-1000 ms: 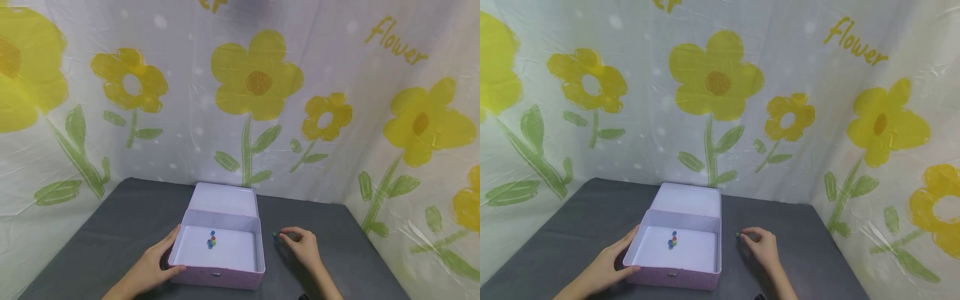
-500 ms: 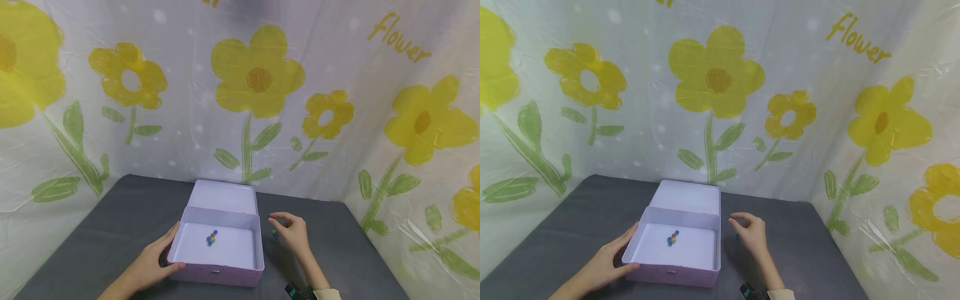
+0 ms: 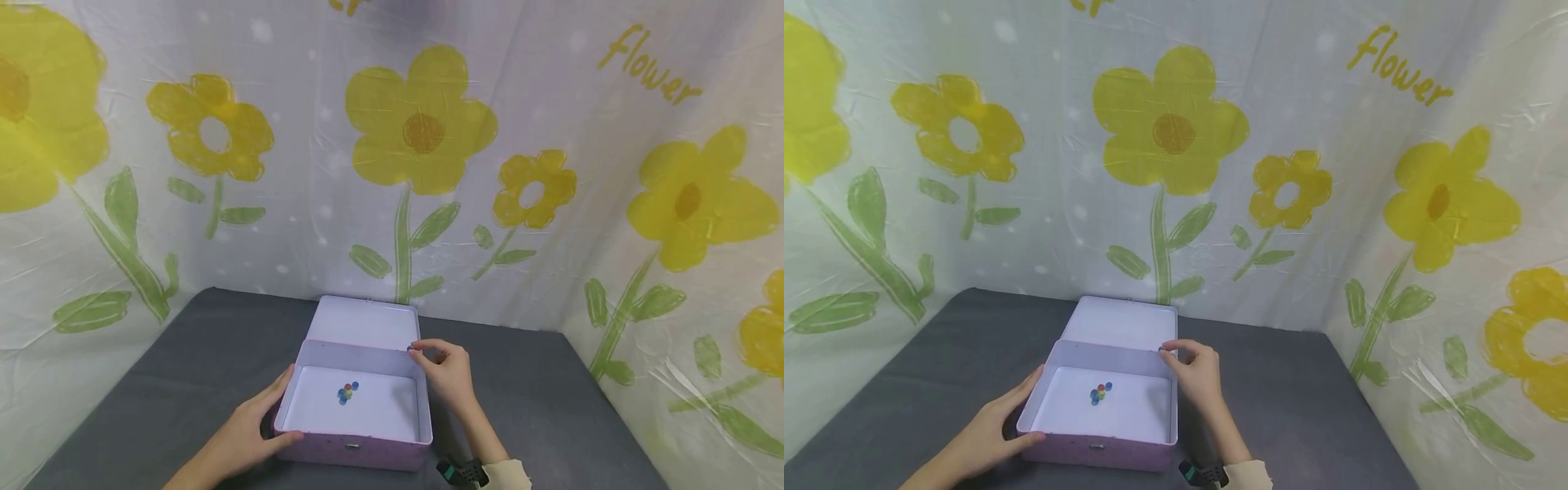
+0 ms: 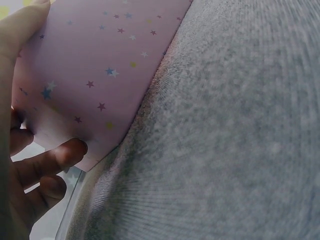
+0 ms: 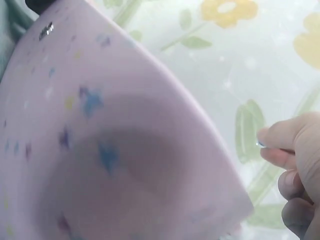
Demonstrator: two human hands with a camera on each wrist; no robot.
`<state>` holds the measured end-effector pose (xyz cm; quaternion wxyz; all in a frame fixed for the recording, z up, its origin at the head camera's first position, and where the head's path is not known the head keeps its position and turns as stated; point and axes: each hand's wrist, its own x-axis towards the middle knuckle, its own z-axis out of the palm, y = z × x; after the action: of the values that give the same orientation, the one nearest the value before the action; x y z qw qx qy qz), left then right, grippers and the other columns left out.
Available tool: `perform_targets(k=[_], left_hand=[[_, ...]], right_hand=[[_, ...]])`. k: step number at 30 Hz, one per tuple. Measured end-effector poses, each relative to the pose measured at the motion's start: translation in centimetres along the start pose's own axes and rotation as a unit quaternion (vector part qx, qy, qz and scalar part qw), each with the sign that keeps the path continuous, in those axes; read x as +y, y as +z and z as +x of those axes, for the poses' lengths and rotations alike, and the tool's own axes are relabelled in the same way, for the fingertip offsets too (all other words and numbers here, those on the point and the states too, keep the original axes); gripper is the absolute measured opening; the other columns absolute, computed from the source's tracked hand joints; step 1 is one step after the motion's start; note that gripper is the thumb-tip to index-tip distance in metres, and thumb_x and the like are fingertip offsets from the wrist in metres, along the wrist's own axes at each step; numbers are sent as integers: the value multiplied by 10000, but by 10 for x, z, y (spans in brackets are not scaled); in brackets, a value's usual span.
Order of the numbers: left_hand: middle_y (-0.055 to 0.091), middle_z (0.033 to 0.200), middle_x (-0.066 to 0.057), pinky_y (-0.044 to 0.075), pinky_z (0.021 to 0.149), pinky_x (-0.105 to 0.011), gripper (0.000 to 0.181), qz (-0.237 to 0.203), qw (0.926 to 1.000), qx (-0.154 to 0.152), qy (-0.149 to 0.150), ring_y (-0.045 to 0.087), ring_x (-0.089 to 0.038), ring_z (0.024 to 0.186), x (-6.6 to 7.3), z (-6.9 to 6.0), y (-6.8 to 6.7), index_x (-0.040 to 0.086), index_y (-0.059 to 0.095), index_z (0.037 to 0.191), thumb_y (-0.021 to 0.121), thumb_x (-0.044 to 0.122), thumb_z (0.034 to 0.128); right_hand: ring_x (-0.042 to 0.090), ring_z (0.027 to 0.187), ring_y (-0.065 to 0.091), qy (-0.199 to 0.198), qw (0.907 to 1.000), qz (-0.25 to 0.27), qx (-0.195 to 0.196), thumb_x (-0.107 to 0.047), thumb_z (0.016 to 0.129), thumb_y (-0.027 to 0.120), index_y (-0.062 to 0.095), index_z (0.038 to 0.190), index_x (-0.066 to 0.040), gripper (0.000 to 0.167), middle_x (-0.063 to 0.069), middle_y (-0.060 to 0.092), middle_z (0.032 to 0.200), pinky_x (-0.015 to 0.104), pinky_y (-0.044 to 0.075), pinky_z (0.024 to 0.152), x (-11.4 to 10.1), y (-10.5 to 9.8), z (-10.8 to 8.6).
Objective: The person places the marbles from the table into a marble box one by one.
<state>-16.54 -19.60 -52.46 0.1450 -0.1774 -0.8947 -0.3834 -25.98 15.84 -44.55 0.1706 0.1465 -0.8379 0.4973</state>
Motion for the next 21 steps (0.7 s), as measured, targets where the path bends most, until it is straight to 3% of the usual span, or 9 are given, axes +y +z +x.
perform_targets(k=[9, 13, 17, 21], left_hand=[[417, 1656, -206, 462, 1051, -706, 1094, -31, 10000, 3, 56, 477, -453, 1456, 0, 1, -1, 140, 331, 1675, 891, 520, 816], [426, 1649, -207, 460, 1057, -698, 1092, 15, 9999, 37, 93, 485, -444, 1453, 0, 0, 0, 130, 335, 1672, 895, 511, 816], [425, 1647, -216, 460, 1055, -698, 1093, 41, 9999, 38, 116, 489, -455, 1448, -1, 0, 0, 110, 338, 1668, 893, 512, 817], [431, 1646, -205, 476, 1044, -689, 1098, 88, 9998, 73, 168, 500, -438, 1441, 0, 1, 0, 115, 347, 1666, 902, 513, 805]], right_hand=[[-39, 406, 221, -166, 9995, 145, -242, -115, 892, 863, 849, 989, -125, 99, -88, 366, 437, 172, 214, 412, -12, 23, 7], [-46, 394, 227, -208, 9989, 141, -407, -137, 901, 857, 849, 995, -126, 95, -32, 476, 451, 174, 230, 409, -18, 33, 9], [-54, 385, 248, -212, 9979, 84, -611, -167, 915, 849, 846, 994, -129, 88, 35, 723, 667, 182, 253, 406, -24, 44, 9], [-58, 379, 259, -256, 9970, 59, -726, -164, 915, 846, 845, 984, -123, 80, 86, 785, 811, 186, 253, 407, -27, 53, 8]])
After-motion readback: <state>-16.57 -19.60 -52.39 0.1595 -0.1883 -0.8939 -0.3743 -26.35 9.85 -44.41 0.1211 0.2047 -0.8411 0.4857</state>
